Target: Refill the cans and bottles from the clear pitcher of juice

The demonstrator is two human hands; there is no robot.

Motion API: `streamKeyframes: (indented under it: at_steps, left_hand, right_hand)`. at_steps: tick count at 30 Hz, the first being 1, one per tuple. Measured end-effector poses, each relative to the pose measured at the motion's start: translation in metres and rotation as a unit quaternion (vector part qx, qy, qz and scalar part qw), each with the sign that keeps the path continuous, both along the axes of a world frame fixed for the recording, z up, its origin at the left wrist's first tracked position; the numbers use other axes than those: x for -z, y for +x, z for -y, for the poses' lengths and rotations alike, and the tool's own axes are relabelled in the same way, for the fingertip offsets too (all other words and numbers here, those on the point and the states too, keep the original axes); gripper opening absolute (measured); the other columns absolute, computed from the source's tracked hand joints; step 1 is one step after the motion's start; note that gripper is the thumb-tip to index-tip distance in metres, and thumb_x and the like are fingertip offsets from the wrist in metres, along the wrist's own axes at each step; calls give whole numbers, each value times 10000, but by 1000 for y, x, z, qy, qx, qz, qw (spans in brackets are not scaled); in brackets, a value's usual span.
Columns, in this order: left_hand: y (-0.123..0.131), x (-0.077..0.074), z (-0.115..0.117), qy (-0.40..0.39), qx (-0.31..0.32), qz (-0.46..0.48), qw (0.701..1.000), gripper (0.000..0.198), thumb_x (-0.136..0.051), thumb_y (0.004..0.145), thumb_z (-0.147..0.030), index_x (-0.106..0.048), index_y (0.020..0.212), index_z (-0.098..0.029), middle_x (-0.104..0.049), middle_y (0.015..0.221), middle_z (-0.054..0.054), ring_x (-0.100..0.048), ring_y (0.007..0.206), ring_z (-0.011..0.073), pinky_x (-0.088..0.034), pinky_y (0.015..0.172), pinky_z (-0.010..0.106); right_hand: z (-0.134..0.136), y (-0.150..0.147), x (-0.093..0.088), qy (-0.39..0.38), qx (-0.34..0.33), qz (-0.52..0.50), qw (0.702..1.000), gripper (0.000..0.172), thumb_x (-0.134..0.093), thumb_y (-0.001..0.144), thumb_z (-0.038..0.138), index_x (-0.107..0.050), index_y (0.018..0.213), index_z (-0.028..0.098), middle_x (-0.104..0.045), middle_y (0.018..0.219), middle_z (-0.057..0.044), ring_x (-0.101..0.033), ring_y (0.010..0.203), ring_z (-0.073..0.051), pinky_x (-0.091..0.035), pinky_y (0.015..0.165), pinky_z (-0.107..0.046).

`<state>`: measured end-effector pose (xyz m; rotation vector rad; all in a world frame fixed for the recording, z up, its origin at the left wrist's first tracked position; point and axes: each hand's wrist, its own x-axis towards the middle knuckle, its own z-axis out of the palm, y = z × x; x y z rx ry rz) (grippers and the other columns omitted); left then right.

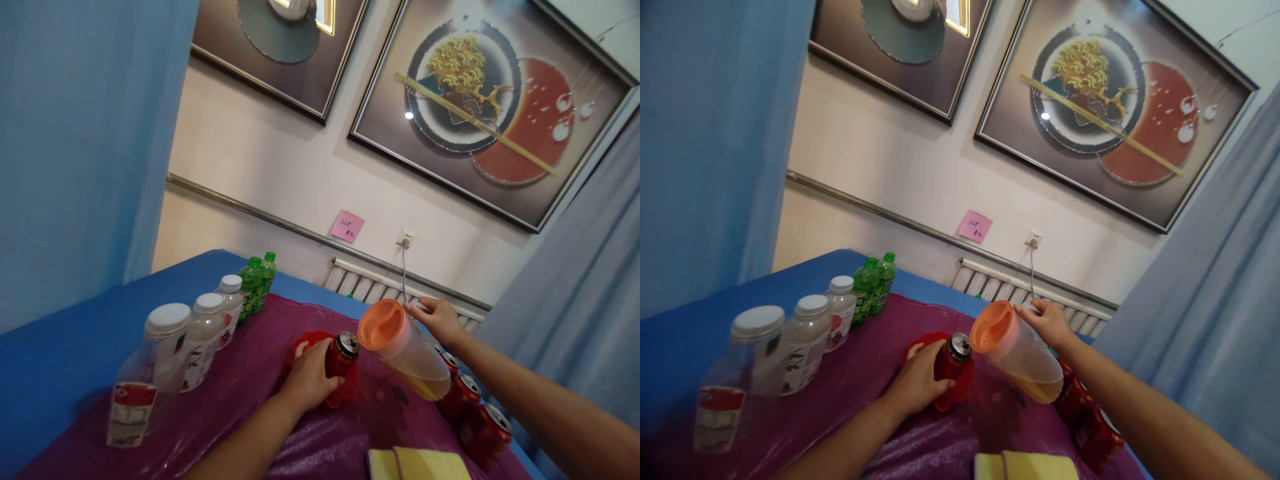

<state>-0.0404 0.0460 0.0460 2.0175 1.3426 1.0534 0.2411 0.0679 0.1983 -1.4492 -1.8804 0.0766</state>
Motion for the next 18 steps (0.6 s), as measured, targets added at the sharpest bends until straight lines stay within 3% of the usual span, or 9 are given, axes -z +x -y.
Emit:
streamKeyframes:
  at_steps: [18]
  left_hand:
    - [0,-1,1,-9,5,-1,1000,649,-809,655,-253,-582,1263,-257,-687,1329,74,-570,1306,306,-175,1211,514]
  right_hand:
    - [0,3,2,17,-4,2,1000,636,-589,759,766,-302,519,251,-235,547,62,-251,518,-105,-205,472,-259]
